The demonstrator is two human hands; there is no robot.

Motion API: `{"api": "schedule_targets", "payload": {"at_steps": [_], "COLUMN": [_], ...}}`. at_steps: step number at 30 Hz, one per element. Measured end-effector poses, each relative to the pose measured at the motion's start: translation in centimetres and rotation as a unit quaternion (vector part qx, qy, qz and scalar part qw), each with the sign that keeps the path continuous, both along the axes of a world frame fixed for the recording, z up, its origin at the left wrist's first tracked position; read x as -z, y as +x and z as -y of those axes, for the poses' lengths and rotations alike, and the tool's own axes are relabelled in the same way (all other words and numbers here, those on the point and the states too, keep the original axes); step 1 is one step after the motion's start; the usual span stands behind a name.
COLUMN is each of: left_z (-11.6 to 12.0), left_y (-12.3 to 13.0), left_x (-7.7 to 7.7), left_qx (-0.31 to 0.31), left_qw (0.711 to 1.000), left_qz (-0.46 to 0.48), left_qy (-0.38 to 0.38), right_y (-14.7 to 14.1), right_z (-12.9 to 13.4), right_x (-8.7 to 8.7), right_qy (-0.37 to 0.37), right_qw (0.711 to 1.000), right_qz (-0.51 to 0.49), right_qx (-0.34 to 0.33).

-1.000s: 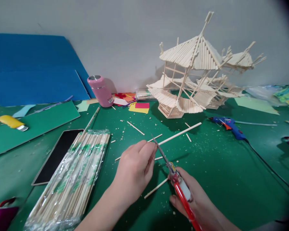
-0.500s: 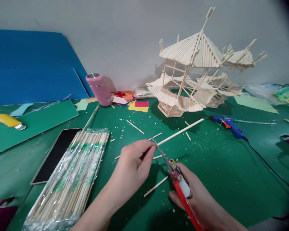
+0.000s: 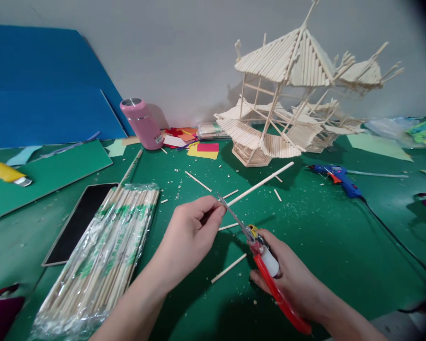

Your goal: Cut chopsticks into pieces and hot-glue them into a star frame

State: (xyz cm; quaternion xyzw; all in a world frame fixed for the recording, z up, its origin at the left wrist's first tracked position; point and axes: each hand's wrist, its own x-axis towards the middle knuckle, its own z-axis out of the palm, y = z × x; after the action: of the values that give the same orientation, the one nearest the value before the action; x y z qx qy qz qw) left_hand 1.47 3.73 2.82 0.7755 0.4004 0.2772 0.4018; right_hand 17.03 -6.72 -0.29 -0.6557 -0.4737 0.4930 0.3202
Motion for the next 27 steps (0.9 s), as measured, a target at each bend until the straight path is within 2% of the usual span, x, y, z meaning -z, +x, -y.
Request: {"api": "schedule_targets", "payload": {"at_steps": [2,4,8,10,12,17,19,21,24,25,27], "left_z": [-0.2,-0.2,0.6,0.8,0.5,-0.8,-0.8,-0.4,0.2,0.3,0.1], "left_y": [-0.2,0.0,0.7,0.9,0.8,0.0,0.1,0.4,0.8,0.8,0.6], "left_x": [-0.2,-0.2,0.2,0.4,0.4,-0.4,-0.4,-0.1,0.5,0.6,0.7], "left_qx": [0.026,0.027,-0.047,-0.056,-0.033,0.046,0.048,0.020,-0.033,-0.037,-0.013], "left_qw": [0.997,0.996,0.999,0.997,0.999,0.981,0.977,0.985,0.997,0.997,0.995], "left_qz": [0.009,0.009,-0.010,-0.017,-0.003,0.082,0.084,0.063,0.043,0.043,0.058], "left_qy": [-0.069,-0.086,0.018,0.043,0.007,-0.170,-0.191,-0.159,-0.060,-0.048,-0.082], "right_y": [0.1,0.1,0.1,0.2,0.4,0.7,0.7,0.6,0.8,0.9,1.1], "right_z": [0.2,0.4,0.1,-0.2,-0.5,-0.4,-0.3,-0.2,-0.4,-0.4,-0.5], "right_x": [0.5,0.9,0.9,0.5,0.1,0.1,0.4,0.8,1.0,1.0,0.9], "right_qy": [0.014,0.019,0.005,0.004,0.005,0.005,0.011,0.015,0.022,0.023,0.020], "right_qw": [1.000,0.999,0.999,1.000,0.999,0.999,1.000,1.000,0.999,0.998,0.997], "right_qz": [-0.014,-0.036,-0.031,0.007,0.036,0.014,0.000,0.005,0.041,0.051,0.059], "right_qx": [0.005,0.009,0.004,-0.006,-0.020,-0.036,-0.026,-0.019,-0.026,-0.030,-0.037]}}
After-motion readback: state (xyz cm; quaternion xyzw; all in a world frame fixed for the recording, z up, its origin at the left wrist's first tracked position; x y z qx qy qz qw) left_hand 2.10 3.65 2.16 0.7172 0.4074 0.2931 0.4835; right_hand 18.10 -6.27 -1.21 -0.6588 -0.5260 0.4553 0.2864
